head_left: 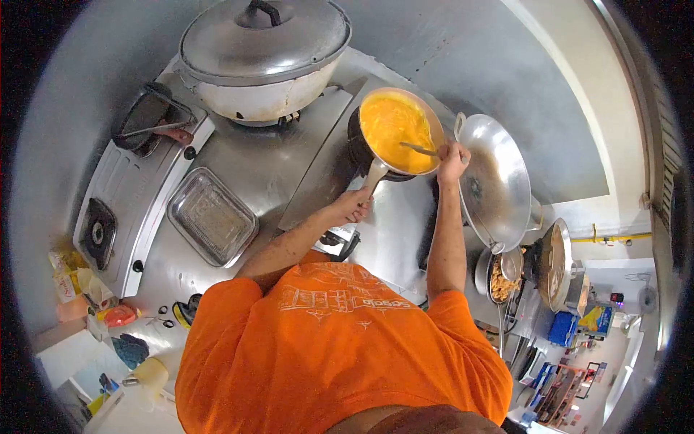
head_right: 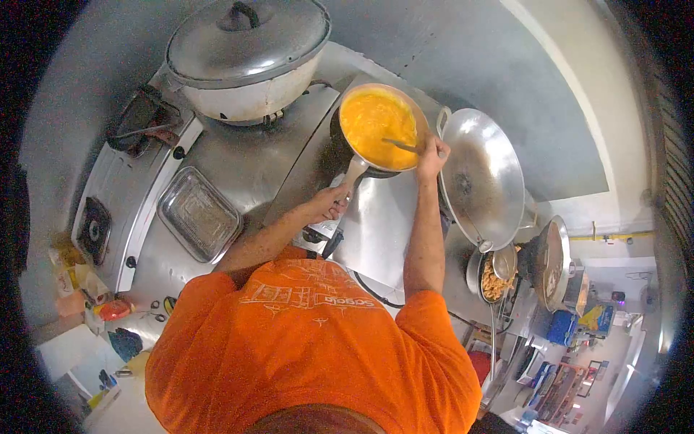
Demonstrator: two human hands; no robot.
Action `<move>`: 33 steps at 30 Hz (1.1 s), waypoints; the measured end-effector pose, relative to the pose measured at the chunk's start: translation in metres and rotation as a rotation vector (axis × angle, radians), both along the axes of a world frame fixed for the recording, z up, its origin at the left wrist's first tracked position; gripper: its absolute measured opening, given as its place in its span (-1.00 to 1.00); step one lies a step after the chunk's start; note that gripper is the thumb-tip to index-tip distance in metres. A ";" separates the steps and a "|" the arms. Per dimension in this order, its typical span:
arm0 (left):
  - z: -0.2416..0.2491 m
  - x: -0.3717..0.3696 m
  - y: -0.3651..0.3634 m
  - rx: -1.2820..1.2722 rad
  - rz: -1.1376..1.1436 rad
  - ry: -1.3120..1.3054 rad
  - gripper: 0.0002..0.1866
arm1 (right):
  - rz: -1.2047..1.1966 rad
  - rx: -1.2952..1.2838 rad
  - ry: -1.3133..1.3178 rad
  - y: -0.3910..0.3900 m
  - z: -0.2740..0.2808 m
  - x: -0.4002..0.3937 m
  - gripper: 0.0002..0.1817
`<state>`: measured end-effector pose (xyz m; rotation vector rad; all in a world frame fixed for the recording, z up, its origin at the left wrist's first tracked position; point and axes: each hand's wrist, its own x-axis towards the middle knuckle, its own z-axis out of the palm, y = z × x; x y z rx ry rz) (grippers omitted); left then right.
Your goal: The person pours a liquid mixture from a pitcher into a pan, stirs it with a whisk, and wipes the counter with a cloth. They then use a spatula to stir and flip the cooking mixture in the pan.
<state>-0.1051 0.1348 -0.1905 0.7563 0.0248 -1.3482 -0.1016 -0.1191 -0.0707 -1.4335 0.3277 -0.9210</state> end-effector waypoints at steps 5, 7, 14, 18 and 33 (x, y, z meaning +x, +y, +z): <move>-0.004 0.001 -0.001 -0.011 0.006 0.035 -0.60 | 0.074 0.108 0.005 0.015 0.008 -0.020 -0.60; -0.001 0.000 -0.001 0.019 0.009 0.034 -0.60 | 0.064 0.022 -0.003 0.041 0.010 -0.019 -0.59; 0.005 -0.003 0.000 0.016 0.032 0.026 -0.63 | 0.052 -0.055 -0.088 0.083 -0.015 0.023 -0.59; -0.006 -0.001 -0.003 -0.024 0.031 0.054 -0.66 | 0.046 -0.100 -0.107 0.084 -0.026 0.051 -0.57; 0.004 -0.002 0.000 0.020 0.029 0.014 -0.57 | -0.277 -0.325 -0.010 0.005 -0.041 0.090 -0.73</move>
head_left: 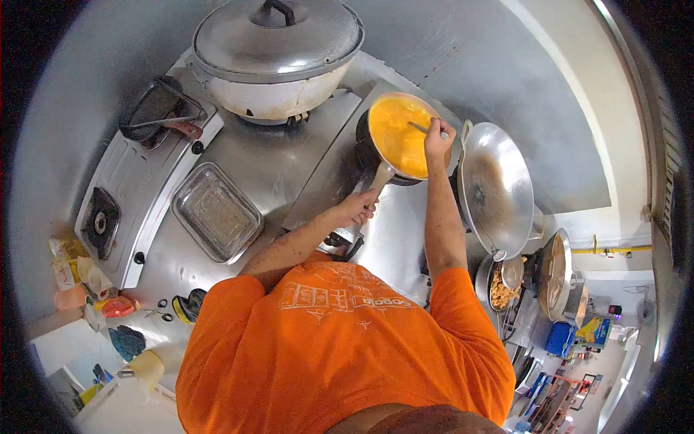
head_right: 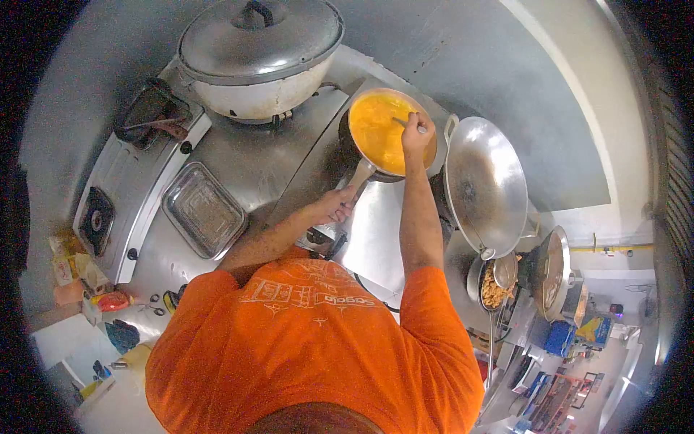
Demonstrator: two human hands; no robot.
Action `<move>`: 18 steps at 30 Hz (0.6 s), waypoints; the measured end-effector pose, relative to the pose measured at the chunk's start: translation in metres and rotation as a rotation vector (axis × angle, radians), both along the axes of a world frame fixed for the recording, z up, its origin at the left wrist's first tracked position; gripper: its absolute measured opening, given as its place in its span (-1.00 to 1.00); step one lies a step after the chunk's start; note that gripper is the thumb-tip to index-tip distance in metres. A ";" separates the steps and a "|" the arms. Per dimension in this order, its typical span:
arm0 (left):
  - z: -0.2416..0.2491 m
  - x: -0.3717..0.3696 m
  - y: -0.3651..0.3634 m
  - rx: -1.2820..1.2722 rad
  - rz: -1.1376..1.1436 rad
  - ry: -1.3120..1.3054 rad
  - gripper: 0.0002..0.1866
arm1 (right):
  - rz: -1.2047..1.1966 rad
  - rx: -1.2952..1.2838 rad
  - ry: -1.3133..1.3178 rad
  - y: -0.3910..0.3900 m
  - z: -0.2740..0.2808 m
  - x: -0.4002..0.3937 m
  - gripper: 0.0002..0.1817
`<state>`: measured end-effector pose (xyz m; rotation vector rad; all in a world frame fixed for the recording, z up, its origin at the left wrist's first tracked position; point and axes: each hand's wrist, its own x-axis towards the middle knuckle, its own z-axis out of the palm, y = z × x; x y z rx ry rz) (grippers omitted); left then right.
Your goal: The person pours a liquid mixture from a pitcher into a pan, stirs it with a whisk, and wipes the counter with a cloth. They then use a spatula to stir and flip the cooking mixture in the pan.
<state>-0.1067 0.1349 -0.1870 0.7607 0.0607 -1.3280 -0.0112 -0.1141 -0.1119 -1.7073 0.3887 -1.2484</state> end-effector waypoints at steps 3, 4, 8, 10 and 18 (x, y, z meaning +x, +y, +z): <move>-0.003 -0.002 -0.001 -0.003 0.003 -0.019 -0.58 | -0.006 -0.045 0.124 -0.042 -0.002 -0.004 -0.74; -0.005 -0.001 0.000 -0.011 0.004 -0.022 -0.58 | 0.081 -0.023 0.164 -0.039 0.011 -0.012 -0.75; -0.003 0.001 -0.001 -0.029 -0.022 -0.010 -0.59 | 0.065 0.235 0.227 -0.052 0.031 -0.029 -0.79; -0.001 0.001 0.000 -0.025 -0.017 -0.029 -0.60 | 0.118 0.300 0.235 -0.049 0.050 -0.046 -0.79; -0.014 0.000 -0.001 -0.076 -0.002 0.060 -0.61 | 0.138 0.409 0.019 0.003 0.051 -0.076 -0.73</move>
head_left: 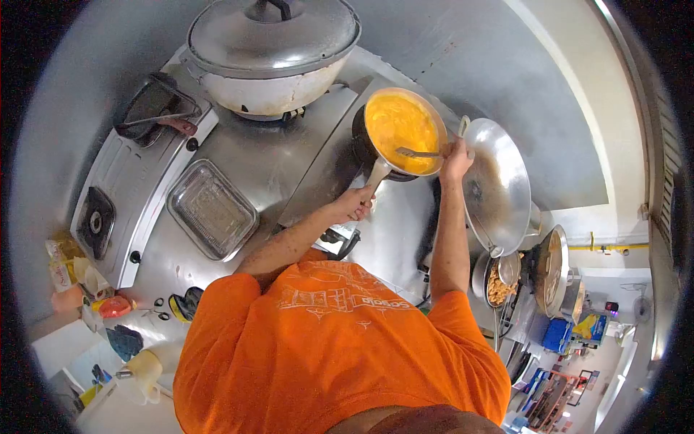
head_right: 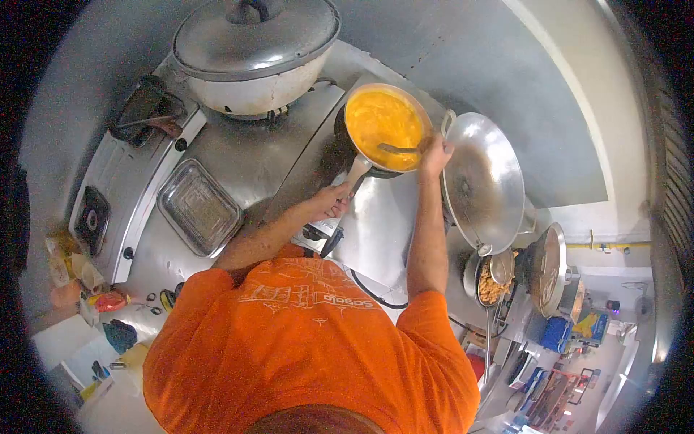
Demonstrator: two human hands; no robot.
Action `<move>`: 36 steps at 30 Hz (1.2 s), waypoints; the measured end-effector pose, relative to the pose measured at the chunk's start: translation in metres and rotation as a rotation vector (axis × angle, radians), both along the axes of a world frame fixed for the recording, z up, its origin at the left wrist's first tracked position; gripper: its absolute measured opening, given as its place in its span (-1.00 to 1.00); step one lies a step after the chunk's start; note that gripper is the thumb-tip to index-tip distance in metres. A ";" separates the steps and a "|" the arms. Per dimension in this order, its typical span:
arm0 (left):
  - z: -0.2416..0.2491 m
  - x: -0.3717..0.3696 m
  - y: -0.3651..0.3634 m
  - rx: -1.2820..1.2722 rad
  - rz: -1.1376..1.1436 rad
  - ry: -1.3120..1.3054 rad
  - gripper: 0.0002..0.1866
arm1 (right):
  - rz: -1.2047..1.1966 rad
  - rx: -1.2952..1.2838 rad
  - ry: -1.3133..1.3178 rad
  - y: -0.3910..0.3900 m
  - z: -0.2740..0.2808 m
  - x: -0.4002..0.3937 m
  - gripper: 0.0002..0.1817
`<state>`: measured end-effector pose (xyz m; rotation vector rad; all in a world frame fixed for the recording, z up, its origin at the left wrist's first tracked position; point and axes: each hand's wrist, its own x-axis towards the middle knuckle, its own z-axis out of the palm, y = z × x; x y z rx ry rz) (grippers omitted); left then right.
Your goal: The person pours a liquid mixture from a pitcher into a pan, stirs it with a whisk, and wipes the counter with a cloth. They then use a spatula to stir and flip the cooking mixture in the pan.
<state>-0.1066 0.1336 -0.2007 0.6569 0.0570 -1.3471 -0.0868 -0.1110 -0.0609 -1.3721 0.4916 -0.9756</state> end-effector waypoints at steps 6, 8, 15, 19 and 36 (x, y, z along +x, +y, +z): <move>0.019 -0.001 0.002 0.096 0.004 -0.063 -0.60 | 0.215 -0.048 -0.111 0.034 -0.023 0.001 -0.76; 0.019 -0.002 0.003 0.091 0.002 -0.055 -0.60 | 0.257 -0.061 -0.208 0.039 -0.027 0.009 -0.74; 0.011 0.000 0.001 0.076 -0.001 -0.050 -0.61 | 0.260 -0.098 -0.268 0.040 -0.036 0.051 -0.63; 0.011 0.001 0.002 0.066 -0.017 -0.026 -0.60 | 0.099 -0.314 -0.178 0.022 -0.057 0.076 -0.64; -0.003 0.002 -0.004 0.059 -0.027 -0.006 -0.63 | 0.191 -0.023 -0.044 -0.049 -0.005 -0.016 -0.68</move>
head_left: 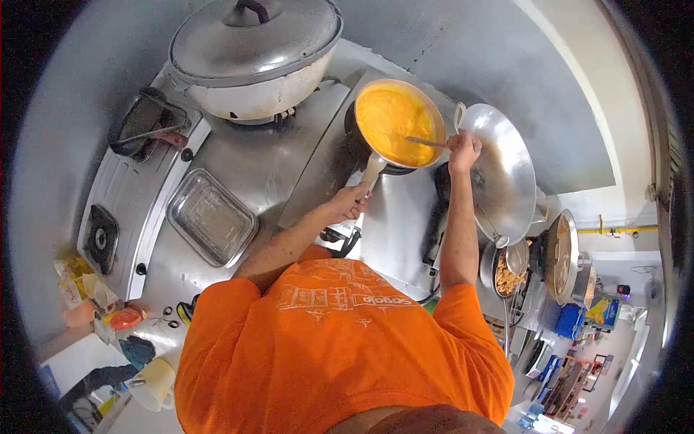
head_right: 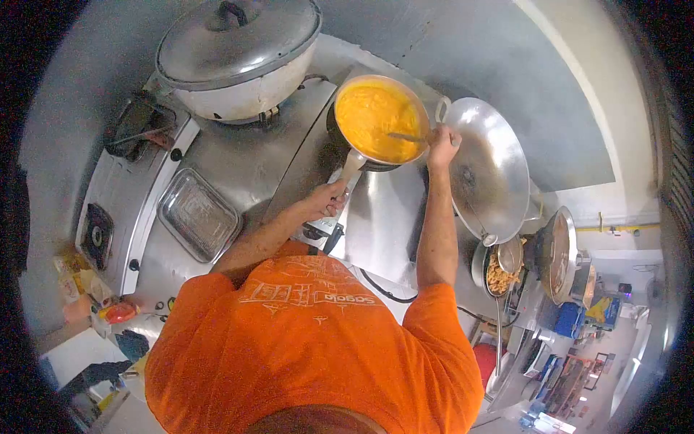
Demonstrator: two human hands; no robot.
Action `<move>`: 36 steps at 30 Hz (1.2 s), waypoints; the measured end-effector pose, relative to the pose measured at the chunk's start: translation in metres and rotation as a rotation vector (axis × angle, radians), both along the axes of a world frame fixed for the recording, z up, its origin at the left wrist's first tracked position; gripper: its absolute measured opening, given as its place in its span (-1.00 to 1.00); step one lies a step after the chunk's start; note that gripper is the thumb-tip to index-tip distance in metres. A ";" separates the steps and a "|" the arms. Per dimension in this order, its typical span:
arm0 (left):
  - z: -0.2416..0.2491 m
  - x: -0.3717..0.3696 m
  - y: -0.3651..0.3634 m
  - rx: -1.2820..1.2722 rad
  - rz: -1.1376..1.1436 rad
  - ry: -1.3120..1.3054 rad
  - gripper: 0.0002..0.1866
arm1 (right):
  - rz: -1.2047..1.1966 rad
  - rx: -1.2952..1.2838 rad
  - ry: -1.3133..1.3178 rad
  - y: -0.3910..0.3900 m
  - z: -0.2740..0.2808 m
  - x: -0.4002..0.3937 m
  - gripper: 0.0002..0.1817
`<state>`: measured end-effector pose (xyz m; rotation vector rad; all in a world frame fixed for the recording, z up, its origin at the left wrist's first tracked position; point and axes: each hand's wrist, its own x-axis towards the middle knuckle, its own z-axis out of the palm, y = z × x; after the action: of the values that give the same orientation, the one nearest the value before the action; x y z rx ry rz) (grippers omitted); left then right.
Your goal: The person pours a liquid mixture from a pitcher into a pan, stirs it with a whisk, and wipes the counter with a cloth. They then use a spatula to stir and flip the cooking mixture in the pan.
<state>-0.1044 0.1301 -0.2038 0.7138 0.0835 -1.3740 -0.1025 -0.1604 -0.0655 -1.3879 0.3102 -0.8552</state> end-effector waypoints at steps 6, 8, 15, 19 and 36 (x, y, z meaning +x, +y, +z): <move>0.006 -0.002 0.001 -0.007 0.020 -0.034 -0.60 | -0.054 0.019 0.026 0.043 0.003 -0.026 -0.67; 0.014 -0.003 0.003 0.012 0.029 -0.038 -0.61 | -0.028 0.008 -0.036 0.061 -0.009 -0.018 -0.65; 0.016 -0.001 0.005 0.012 0.019 -0.014 -0.59 | 0.080 -0.062 -0.188 0.092 -0.033 0.032 -0.62; 0.016 -0.003 0.003 0.044 0.048 0.001 -0.59 | 0.153 -0.020 -0.212 0.081 -0.032 0.062 -0.60; 0.007 -0.001 0.002 0.014 0.015 -0.029 -0.60 | -0.006 -0.044 0.038 -0.039 -0.038 0.019 -0.83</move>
<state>-0.1055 0.1320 -0.1966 0.7431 0.0750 -1.3500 -0.0832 -0.1991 -0.1037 -1.4462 0.3268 -0.8456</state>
